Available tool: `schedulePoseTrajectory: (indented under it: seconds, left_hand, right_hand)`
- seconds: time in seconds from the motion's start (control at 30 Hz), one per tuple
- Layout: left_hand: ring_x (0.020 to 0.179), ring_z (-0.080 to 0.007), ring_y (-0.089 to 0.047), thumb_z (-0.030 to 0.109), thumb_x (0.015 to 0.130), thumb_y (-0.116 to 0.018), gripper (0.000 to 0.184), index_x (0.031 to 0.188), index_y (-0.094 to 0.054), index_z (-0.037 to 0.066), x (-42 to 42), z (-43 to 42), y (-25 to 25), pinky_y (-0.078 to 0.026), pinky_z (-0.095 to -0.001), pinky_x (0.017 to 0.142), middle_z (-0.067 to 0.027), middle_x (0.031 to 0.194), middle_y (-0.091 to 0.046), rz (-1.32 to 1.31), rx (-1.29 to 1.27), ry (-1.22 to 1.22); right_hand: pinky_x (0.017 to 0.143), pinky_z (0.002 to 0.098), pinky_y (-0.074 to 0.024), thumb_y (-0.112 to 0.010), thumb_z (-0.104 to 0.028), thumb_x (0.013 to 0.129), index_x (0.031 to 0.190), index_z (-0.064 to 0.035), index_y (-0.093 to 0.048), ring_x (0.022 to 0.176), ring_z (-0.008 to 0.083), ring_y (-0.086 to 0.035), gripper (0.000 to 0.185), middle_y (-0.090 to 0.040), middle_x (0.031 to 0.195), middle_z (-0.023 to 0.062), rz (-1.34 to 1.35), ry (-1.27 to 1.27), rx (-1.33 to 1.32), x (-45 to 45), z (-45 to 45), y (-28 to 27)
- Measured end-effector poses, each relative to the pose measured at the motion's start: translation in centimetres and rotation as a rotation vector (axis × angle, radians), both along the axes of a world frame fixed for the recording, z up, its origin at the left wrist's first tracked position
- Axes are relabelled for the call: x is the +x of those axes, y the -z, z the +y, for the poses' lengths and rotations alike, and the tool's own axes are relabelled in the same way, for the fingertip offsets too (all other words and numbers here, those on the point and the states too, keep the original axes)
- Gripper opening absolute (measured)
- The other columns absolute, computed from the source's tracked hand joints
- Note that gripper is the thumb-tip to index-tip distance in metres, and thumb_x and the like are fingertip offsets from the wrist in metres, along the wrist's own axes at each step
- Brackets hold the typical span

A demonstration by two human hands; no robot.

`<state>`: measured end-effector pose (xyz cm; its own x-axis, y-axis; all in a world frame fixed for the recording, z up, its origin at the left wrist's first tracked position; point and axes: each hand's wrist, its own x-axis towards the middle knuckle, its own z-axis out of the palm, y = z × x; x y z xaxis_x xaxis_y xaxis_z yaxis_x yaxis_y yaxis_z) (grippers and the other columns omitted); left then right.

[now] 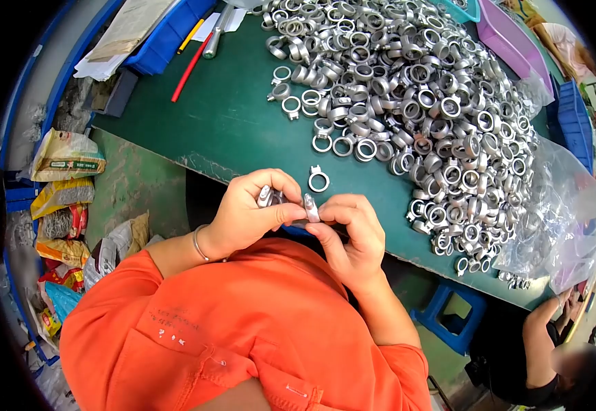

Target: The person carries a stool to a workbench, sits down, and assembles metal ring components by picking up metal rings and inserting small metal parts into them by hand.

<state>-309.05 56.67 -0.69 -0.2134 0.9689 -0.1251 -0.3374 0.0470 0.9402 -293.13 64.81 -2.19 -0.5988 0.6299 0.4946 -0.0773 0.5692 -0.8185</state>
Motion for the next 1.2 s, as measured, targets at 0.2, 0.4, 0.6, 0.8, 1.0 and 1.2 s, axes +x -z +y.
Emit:
schedulePoseTrajectory:
  seconds: [0.2, 0.4, 0.6, 0.8, 1.0, 1.2]
  left_hand:
    - [0.057, -0.0046, -0.051, 0.011, 0.087, -0.059, 0.011, 0.087, -0.060, -0.001, -0.3, 0.0, -0.7, -0.039, -0.0169, 0.046, -0.0045, 0.075, -0.060, -0.001, -0.225, 0.181]
    - [0.056, -0.0062, -0.052, 0.013, 0.089, -0.056, 0.016, 0.088, -0.059, -0.002, -0.2, 0.0, -0.4, -0.039, -0.0175, 0.046, -0.0064, 0.074, -0.061, -0.099, -0.202, 0.153]
    - [0.056, -0.0058, -0.052, 0.013, 0.089, -0.056, 0.016, 0.089, -0.059, -0.002, -0.2, 0.0, 0.0, -0.039, -0.0173, 0.047, -0.0060, 0.074, -0.060, -0.156, -0.214, 0.152]
    - [0.058, -0.0052, -0.052, 0.008, 0.085, -0.061, 0.008, 0.087, -0.059, 0.000, 0.1, 0.0, 0.4, -0.039, -0.0167, 0.048, -0.0030, 0.076, -0.058, 0.117, -0.076, 0.119]
    - [0.062, -0.0105, -0.054, -0.001, 0.078, -0.065, 0.008, 0.082, -0.059, 0.000, 0.1, 0.3, 1.1, -0.044, -0.0213, 0.054, -0.0070, 0.080, -0.059, 0.475, 0.237, 0.020]
    - [0.067, -0.0174, -0.055, -0.003, 0.073, -0.067, 0.011, 0.081, -0.060, 0.000, 0.0, 0.2, 1.0, -0.044, -0.0260, 0.056, -0.0090, 0.078, -0.058, 0.619, 0.331, 0.017]
  right_hand:
    - [0.053, 0.0223, -0.0423, -0.069, 0.001, 0.073, 0.083, 0.0010, -0.060, 0.065, 0.0137, -0.053, 0.014, -0.057, 0.082, 0.0091, -0.045, -0.025, -0.177, 0.3, -0.4, 0.0]
    - [0.055, 0.0228, -0.0415, -0.064, 0.002, 0.077, 0.085, 0.0013, -0.062, 0.067, 0.0142, -0.053, 0.009, -0.058, 0.081, 0.0085, -0.060, -0.009, -0.248, 0.3, -0.5, 0.2]
    - [0.055, 0.0230, -0.0416, -0.065, 0.002, 0.077, 0.084, 0.0009, -0.062, 0.067, 0.0146, -0.053, 0.008, -0.058, 0.080, 0.0086, -0.079, 0.001, -0.213, 0.2, -0.4, 0.3]
    - [0.055, 0.0249, -0.0432, -0.066, 0.004, 0.074, 0.084, 0.0002, -0.060, 0.067, 0.0174, -0.054, 0.012, -0.058, 0.078, 0.0090, -0.101, 0.020, -0.122, 0.0, -0.4, 0.2]
    - [0.059, 0.0251, -0.0472, -0.061, 0.005, 0.079, 0.088, 0.0002, -0.058, 0.069, 0.0171, -0.058, 0.011, -0.059, 0.079, 0.0094, -0.074, -0.017, -0.159, 0.0, -0.3, 0.3]
    - [0.070, 0.0235, -0.0509, -0.044, -0.006, 0.094, 0.099, 0.0038, -0.052, 0.075, 0.0111, -0.060, 0.014, -0.062, 0.086, 0.0088, -0.053, -0.049, -0.414, 0.4, -0.8, 0.0]
